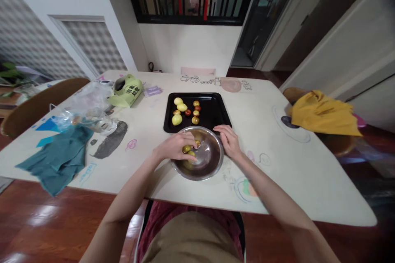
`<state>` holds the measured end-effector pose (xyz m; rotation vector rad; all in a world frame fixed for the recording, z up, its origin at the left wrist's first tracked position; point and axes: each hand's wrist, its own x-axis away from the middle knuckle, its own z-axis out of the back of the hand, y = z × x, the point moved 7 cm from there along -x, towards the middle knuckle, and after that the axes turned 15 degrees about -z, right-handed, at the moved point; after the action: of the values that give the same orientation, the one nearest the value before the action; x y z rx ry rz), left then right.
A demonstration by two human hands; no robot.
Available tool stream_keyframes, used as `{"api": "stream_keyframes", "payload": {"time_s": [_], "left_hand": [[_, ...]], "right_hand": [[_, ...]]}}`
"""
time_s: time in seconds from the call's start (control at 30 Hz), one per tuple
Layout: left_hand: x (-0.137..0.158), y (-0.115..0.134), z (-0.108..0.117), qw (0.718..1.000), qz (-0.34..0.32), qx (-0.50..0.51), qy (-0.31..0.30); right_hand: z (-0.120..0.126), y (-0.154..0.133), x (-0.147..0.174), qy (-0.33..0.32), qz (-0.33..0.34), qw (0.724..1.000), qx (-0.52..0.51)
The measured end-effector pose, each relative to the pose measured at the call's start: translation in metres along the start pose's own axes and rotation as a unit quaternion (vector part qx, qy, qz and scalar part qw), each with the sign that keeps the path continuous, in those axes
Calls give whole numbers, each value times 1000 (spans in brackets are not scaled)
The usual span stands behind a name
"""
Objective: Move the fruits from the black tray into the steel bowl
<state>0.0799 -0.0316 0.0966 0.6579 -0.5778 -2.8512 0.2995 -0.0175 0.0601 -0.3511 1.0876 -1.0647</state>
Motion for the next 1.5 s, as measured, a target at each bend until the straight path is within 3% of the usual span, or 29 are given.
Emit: {"api": "stream_keyframes", "payload": {"time_s": [0.17,0.37,0.57,0.77,1.03,1.3,1.5], "left_hand": [[6,-11,15,995,9,7,98],[16,-19,24,978,10,49,204],[21,-25,19,968,34,87,233],[22,-28,19,960,56,113,249],[19,-21,23,960,23,113,254],[21,-22,21,960,17,104,260],[23,-24,20,954,12,107,281]], "right_hand": [[-3,7,-34,-27,-21,998,44],[-47,13,-76,-131,-15,985,112],[-77,20,-79,-181,6,975,130],[-74,17,-77,-201,-2,978,64],[-80,24,-75,-261,-90,961,26],[-84,8,-74,-326,-24,945,27],[-83,15,-78,-318,-47,947,-10]]}}
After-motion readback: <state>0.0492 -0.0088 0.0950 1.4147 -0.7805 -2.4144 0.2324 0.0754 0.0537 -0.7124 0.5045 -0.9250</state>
